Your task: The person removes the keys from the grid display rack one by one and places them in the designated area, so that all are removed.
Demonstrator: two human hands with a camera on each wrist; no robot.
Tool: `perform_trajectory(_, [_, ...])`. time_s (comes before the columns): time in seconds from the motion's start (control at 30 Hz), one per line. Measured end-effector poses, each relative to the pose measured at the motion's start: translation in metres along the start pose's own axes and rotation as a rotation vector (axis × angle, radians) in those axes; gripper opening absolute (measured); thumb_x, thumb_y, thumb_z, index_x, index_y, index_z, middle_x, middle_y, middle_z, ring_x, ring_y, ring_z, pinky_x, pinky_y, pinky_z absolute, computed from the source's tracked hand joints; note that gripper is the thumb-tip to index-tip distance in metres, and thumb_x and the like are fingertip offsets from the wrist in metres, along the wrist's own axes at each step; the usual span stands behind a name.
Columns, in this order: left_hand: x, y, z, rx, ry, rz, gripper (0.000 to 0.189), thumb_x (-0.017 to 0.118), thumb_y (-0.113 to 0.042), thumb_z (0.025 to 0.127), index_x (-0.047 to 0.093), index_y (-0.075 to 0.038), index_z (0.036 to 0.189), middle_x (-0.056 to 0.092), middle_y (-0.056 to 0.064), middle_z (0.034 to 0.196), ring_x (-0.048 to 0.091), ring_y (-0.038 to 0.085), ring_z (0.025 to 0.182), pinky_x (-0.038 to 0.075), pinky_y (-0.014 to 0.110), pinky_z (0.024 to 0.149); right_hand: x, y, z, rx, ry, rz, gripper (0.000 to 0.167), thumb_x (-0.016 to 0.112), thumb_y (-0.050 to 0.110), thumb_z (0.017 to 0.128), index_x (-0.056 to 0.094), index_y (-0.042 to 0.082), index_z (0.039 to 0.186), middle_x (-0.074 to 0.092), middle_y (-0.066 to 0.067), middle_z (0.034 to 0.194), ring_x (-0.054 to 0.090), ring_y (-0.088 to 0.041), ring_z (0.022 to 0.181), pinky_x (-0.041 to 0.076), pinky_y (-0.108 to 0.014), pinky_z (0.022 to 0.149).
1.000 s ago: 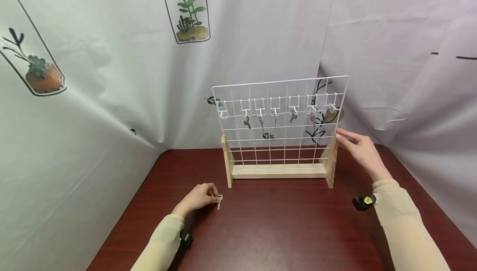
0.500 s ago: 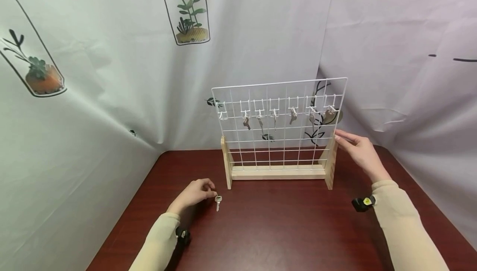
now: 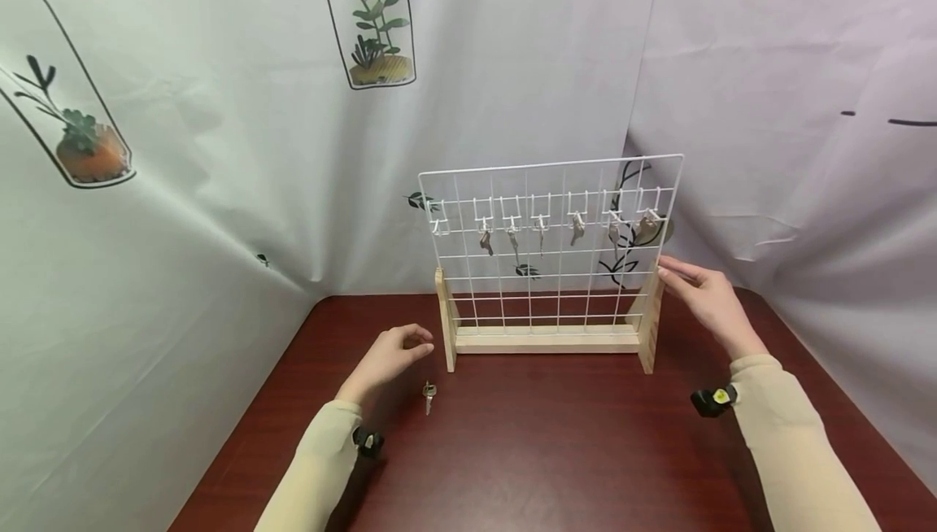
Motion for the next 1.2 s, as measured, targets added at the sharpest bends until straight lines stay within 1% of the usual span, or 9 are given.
perform_trajectory(0.07, [0.0, -0.005, 0.004, 0.02, -0.011, 0.0, 0.019, 0.071, -0.019, 0.095, 0.072, -0.009, 0.111, 0.073, -0.002, 0.103, 0.067, 0.018, 0.097, 0.053, 0.042, 0.085, 0.0, 0.0, 0.0, 0.001, 0.007, 0.0, 0.053, 0.059, 0.037, 0.103, 0.055, 0.002, 0.143, 0.058, -0.021, 0.134, 0.054, 0.02, 0.095, 0.041, -0.004, 0.08])
perform_trajectory(0.13, [0.0, -0.009, 0.008, 0.047, -0.024, -0.003, 0.021, 0.071, -0.021, 0.095, 0.073, -0.009, 0.112, 0.073, 0.0, 0.105, 0.067, 0.019, 0.099, 0.053, 0.045, 0.087, 0.001, 0.0, -0.001, 0.006, 0.008, -0.017, 0.053, 0.059, 0.038, 0.103, 0.056, 0.004, 0.143, 0.059, -0.02, 0.134, 0.056, 0.015, 0.099, 0.043, -0.008, 0.084])
perform_trajectory(0.23, [0.0, -0.017, 0.015, 0.082, -0.054, -0.014, 0.022, 0.07, -0.021, 0.096, 0.073, -0.009, 0.113, 0.073, 0.001, 0.107, 0.067, 0.02, 0.1, 0.053, 0.046, 0.088, 0.001, 0.002, -0.001, 0.008, 0.001, -0.044, 0.053, 0.058, 0.04, 0.103, 0.056, 0.005, 0.142, 0.059, -0.019, 0.136, 0.059, -0.007, 0.118, 0.048, -0.03, 0.098])
perform_trajectory(0.33, [-0.002, -0.028, 0.019, 0.117, -0.094, -0.025, 0.023, 0.07, -0.019, 0.096, 0.072, -0.006, 0.115, 0.074, 0.002, 0.108, 0.068, 0.022, 0.1, 0.053, 0.045, 0.088, 0.002, 0.004, -0.001, 0.005, -0.001, -0.041, 0.054, 0.058, 0.04, 0.103, 0.056, 0.003, 0.142, 0.056, -0.021, 0.139, 0.049, -0.033, 0.132, 0.041, -0.055, 0.105])
perform_trajectory(0.4, [-0.005, -0.036, 0.019, 0.14, -0.122, -0.034, 0.022, 0.07, -0.017, 0.096, 0.072, -0.004, 0.114, 0.074, 0.003, 0.108, 0.069, 0.023, 0.099, 0.054, 0.046, 0.088, 0.002, 0.005, -0.001, -0.001, 0.001, -0.032, 0.054, 0.057, 0.039, 0.103, 0.056, 0.002, 0.142, 0.054, -0.022, 0.141, 0.044, -0.041, 0.135, 0.037, -0.061, 0.105])
perform_trajectory(0.6, [-0.012, -0.058, 0.021, 0.234, -0.197, -0.034, 0.02, 0.07, -0.018, 0.097, 0.072, -0.008, 0.114, 0.074, 0.002, 0.107, 0.068, 0.02, 0.102, 0.053, 0.044, 0.091, 0.001, 0.006, -0.001, 0.004, -0.002, -0.031, 0.055, 0.058, 0.041, 0.103, 0.055, 0.003, 0.143, 0.054, -0.022, 0.141, 0.043, -0.042, 0.135, 0.036, -0.061, 0.105])
perform_trajectory(0.73, [-0.014, -0.068, 0.025, 0.273, -0.229, -0.053, 0.022, 0.069, -0.019, 0.097, 0.072, -0.011, 0.118, 0.074, 0.003, 0.111, 0.068, 0.017, 0.103, 0.053, 0.04, 0.091, 0.0, 0.005, -0.002, 0.008, -0.005, -0.03, 0.055, 0.058, 0.04, 0.103, 0.055, 0.004, 0.143, 0.053, -0.022, 0.142, 0.042, -0.043, 0.136, 0.036, -0.062, 0.105])
perform_trajectory(0.93, [-0.014, -0.086, 0.035, 0.315, -0.251, -0.144, 0.03, 0.07, -0.023, 0.097, 0.069, -0.011, 0.124, 0.072, 0.009, 0.118, 0.07, 0.018, 0.102, 0.056, 0.039, 0.088, 0.001, 0.006, -0.001, 0.004, -0.002, -0.033, 0.054, 0.057, 0.04, 0.103, 0.055, 0.004, 0.143, 0.053, -0.023, 0.142, 0.042, -0.043, 0.136, 0.036, -0.062, 0.106])
perform_trajectory(1.2, [-0.014, -0.11, 0.046, 0.341, -0.244, -0.288, 0.036, 0.07, -0.026, 0.097, 0.066, -0.009, 0.129, 0.068, 0.01, 0.126, 0.066, 0.02, 0.114, 0.053, 0.036, 0.097, 0.001, 0.006, -0.002, 0.007, -0.004, -0.037, 0.054, 0.058, 0.04, 0.103, 0.055, 0.004, 0.143, 0.053, -0.022, 0.142, 0.042, -0.043, 0.136, 0.036, -0.062, 0.106])
Point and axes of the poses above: each hand's wrist, its own z-axis towards the middle knuckle, its own x-axis out of the palm, y = z × x, the point moved 1 cm from there along z, towards the middle knuckle
